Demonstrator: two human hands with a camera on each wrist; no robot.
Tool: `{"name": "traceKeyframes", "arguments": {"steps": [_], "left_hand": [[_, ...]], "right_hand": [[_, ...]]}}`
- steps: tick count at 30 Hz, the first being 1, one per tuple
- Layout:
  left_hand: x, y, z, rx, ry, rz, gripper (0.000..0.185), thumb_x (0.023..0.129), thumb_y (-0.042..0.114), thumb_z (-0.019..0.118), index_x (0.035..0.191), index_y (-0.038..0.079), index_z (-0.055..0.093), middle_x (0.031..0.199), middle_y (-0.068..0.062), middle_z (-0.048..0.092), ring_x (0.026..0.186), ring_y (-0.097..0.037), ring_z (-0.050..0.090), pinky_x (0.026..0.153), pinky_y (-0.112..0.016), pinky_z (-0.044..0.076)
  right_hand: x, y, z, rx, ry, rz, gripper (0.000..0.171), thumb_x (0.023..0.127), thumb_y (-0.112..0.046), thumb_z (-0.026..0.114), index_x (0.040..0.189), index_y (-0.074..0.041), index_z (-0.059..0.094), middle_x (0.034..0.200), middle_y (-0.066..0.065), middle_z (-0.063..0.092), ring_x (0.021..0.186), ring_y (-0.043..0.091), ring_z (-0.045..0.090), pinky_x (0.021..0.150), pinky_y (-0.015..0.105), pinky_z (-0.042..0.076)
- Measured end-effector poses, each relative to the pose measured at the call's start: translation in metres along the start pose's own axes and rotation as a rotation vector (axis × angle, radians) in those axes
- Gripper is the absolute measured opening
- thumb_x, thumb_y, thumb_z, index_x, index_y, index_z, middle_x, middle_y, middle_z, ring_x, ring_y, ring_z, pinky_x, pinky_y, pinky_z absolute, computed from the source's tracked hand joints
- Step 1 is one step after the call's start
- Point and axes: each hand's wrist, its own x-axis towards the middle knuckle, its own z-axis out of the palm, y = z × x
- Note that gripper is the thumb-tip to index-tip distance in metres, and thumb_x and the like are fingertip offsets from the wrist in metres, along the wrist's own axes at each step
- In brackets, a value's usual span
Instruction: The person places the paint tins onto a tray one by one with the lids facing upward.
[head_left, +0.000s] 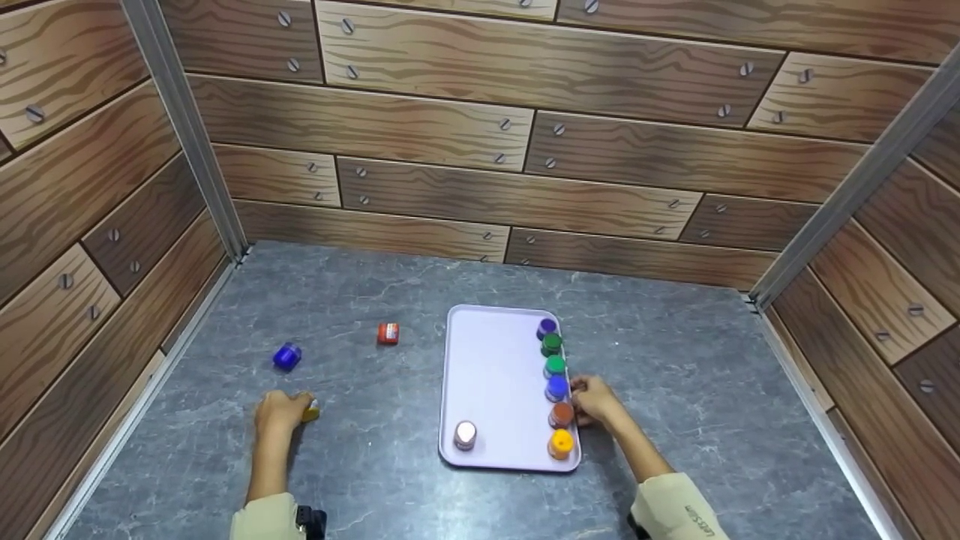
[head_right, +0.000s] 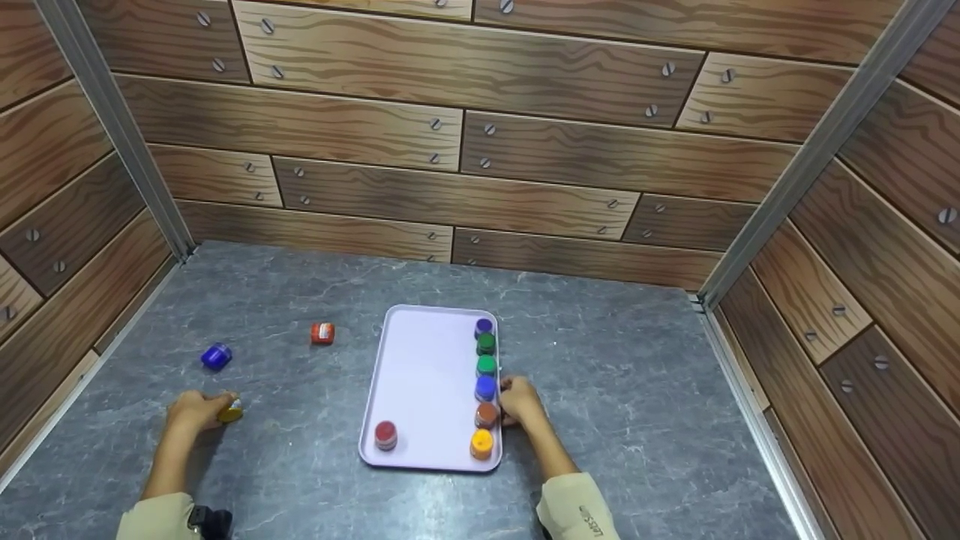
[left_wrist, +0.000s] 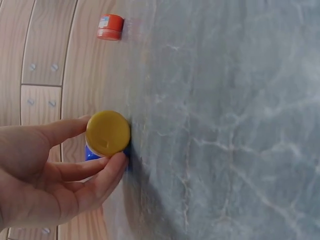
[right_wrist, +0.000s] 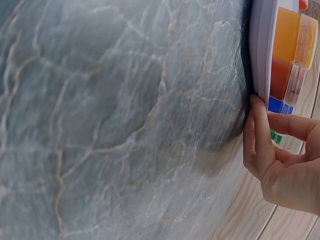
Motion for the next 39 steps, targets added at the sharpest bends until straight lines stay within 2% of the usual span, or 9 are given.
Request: {"name": "traceKeyframes", "arguments": {"steps": [4,8,10,15,19,22,25,31,39], "left_hand": [[0.001,0.003,-0.001,0.005,-0.032,0.004,0.034,0.085,0.021,0.056,0.078,-0.012,0.057,0.07,-0.019,0.055,0.067,-0.032,0.051,0.067,-0.045,0.045],[0.001,0.006,-0.001,0.014,-0.036,0.012,0.033,0.083,0.02,0.057,0.08,-0.013,0.056,0.071,-0.019,0.055,0.068,-0.032,0.051,0.067,-0.044,0.045],[0.001,0.008,0.0,0.009,-0.04,0.007,0.032,0.082,0.02,0.057,0.079,-0.013,0.056,0.07,-0.019,0.054,0.067,-0.032,0.051,0.067,-0.044,0.045],[0.002,0.01,0.002,-0.013,-0.036,-0.002,0.031,0.08,0.02,0.06,0.078,-0.011,0.057,0.076,-0.022,0.055,0.069,-0.032,0.049,0.068,-0.046,0.045],[0.002,0.01,0.005,-0.028,-0.01,0.001,0.034,0.079,0.02,0.061,0.081,-0.014,0.058,0.083,-0.027,0.056,0.072,-0.033,0.049,0.071,-0.049,0.044],[0.001,0.01,0.007,-0.058,-0.013,0.005,0.032,0.079,0.021,0.061,0.076,-0.011,0.058,0.075,-0.021,0.056,0.068,-0.03,0.049,0.067,-0.045,0.045],[0.001,0.012,0.007,-0.103,-0.031,0.016,0.035,0.079,0.023,0.063,0.078,-0.012,0.06,0.073,-0.015,0.057,0.067,-0.027,0.052,0.064,-0.04,0.047],[-0.002,0.022,0.01,-0.183,-0.053,0.037,0.046,0.08,0.025,0.064,0.102,-0.015,0.061,0.093,-0.022,0.064,0.078,-0.028,0.06,0.068,-0.036,0.049],[-0.011,0.035,0.017,-0.235,-0.05,0.063,0.045,0.081,0.026,0.064,0.102,-0.013,0.061,0.098,-0.023,0.062,0.087,-0.033,0.058,0.077,-0.043,0.046]], "right_hand": [[0.0,0.0,-0.001,-0.01,0.005,0.001,0.034,0.075,0.009,0.043,0.107,0.014,0.052,0.078,0.012,0.052,0.059,0.019,0.049,0.047,0.033,0.05],[0.0,0.0,-0.001,-0.015,0.006,-0.003,0.033,0.075,0.009,0.042,0.106,0.014,0.052,0.079,0.012,0.052,0.059,0.019,0.049,0.047,0.033,0.05],[0.001,0.0,-0.001,-0.011,0.002,-0.008,0.033,0.072,0.01,0.043,0.104,0.014,0.052,0.076,0.012,0.051,0.058,0.018,0.048,0.047,0.032,0.05],[0.0,0.001,0.0,0.007,-0.001,-0.005,0.036,0.068,0.01,0.043,0.102,0.012,0.054,0.069,0.009,0.048,0.057,0.017,0.046,0.045,0.031,0.049],[0.0,0.001,0.0,-0.006,0.008,-0.018,0.036,0.068,0.01,0.043,0.102,0.013,0.054,0.07,0.008,0.048,0.058,0.017,0.046,0.046,0.031,0.049],[0.0,0.001,0.0,-0.012,0.012,-0.027,0.035,0.068,0.01,0.043,0.101,0.013,0.054,0.072,0.008,0.049,0.059,0.018,0.047,0.047,0.032,0.049],[0.0,0.0,-0.001,-0.018,0.011,-0.018,0.035,0.07,0.01,0.043,0.103,0.013,0.053,0.073,0.009,0.049,0.06,0.018,0.047,0.048,0.033,0.05],[0.001,-0.002,-0.002,-0.022,0.018,-0.002,0.038,0.069,0.011,0.045,0.107,0.014,0.052,0.076,0.01,0.05,0.061,0.018,0.048,0.05,0.034,0.052],[0.0,0.0,-0.001,-0.017,0.011,0.009,0.037,0.071,0.009,0.044,0.108,0.013,0.052,0.077,0.011,0.049,0.06,0.019,0.047,0.047,0.032,0.05]]}}
